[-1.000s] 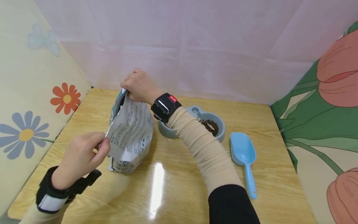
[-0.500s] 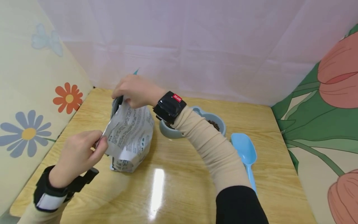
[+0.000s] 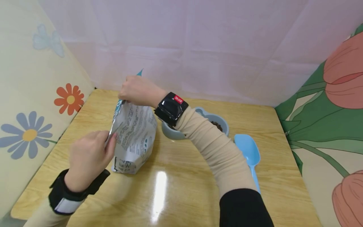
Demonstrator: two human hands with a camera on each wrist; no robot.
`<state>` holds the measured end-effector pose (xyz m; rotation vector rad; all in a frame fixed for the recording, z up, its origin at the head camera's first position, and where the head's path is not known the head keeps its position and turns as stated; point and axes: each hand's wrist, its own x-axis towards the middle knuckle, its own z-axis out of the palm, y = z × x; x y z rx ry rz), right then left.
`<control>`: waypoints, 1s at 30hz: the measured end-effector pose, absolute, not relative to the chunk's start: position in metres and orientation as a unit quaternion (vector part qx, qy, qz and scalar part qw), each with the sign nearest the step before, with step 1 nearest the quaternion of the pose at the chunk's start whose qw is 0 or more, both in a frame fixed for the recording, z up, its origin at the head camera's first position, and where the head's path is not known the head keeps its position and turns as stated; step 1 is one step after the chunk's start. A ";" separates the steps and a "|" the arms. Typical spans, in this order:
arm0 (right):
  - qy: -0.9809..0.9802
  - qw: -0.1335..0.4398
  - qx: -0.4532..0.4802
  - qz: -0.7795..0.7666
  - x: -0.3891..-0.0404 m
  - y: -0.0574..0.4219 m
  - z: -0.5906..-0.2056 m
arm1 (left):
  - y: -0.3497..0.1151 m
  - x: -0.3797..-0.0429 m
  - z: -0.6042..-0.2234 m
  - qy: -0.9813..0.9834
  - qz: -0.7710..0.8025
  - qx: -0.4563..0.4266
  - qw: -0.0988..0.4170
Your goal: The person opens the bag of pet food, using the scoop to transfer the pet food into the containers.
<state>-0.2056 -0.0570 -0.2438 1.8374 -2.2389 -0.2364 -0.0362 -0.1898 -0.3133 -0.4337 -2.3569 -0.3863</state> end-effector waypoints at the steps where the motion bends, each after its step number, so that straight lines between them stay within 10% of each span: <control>1: -0.767 0.119 0.626 -0.077 -0.206 -0.057 -0.244 | -0.189 -0.036 -0.314 -0.909 -0.151 -0.162 0.352; 18: -0.761 0.035 0.643 -0.075 -0.182 -0.054 -0.232 | -0.185 -0.044 -0.320 -0.884 -0.193 -0.173 0.388; 30: -0.742 0.104 0.637 -0.181 -0.173 -0.060 -0.238 | -0.185 -0.043 -0.318 -0.888 -0.176 -0.176 0.387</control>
